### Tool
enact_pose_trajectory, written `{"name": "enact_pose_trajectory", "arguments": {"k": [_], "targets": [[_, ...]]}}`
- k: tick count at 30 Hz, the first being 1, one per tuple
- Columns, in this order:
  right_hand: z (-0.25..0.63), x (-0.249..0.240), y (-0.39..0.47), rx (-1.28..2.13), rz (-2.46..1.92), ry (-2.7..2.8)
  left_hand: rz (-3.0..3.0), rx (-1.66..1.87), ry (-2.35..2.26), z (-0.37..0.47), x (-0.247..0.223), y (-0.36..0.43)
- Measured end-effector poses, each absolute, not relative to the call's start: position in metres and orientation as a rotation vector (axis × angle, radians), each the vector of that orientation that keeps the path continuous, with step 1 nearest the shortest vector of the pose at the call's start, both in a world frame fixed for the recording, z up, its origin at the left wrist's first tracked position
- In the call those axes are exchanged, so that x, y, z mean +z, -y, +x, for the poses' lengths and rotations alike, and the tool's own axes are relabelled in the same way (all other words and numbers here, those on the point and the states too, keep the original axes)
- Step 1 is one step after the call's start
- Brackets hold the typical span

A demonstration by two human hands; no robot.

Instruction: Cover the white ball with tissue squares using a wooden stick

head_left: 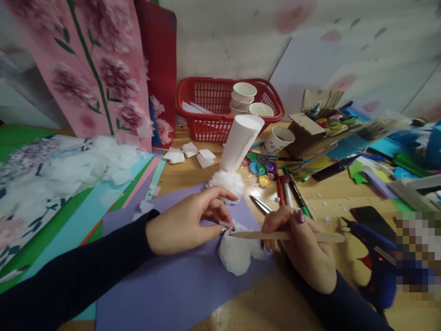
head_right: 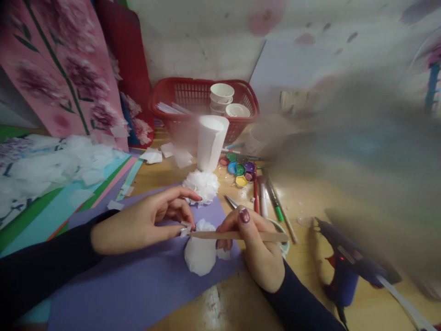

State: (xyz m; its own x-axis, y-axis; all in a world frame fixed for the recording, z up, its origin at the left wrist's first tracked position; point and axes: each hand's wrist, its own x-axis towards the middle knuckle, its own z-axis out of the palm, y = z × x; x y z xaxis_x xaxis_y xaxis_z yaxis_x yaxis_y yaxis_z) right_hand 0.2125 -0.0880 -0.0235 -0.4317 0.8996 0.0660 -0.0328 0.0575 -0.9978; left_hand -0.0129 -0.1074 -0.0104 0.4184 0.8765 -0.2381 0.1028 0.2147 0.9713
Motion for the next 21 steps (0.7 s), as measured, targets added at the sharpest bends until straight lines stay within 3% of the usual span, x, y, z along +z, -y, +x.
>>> {"name": "enact_pose_trajectory", "arguments": {"k": [14, 21], "targets": [[0.211, -0.0245, 0.0854, 1.396, -0.972, 1.52, 1.215, 0.696, -1.059, -0.0136, -0.0085, 0.1057], [0.2106, -0.0207, 0.0876, 1.223, -1.214, 1.453, 1.296, 0.802, -1.197, -0.0113, -0.0157, 0.1017]]}}
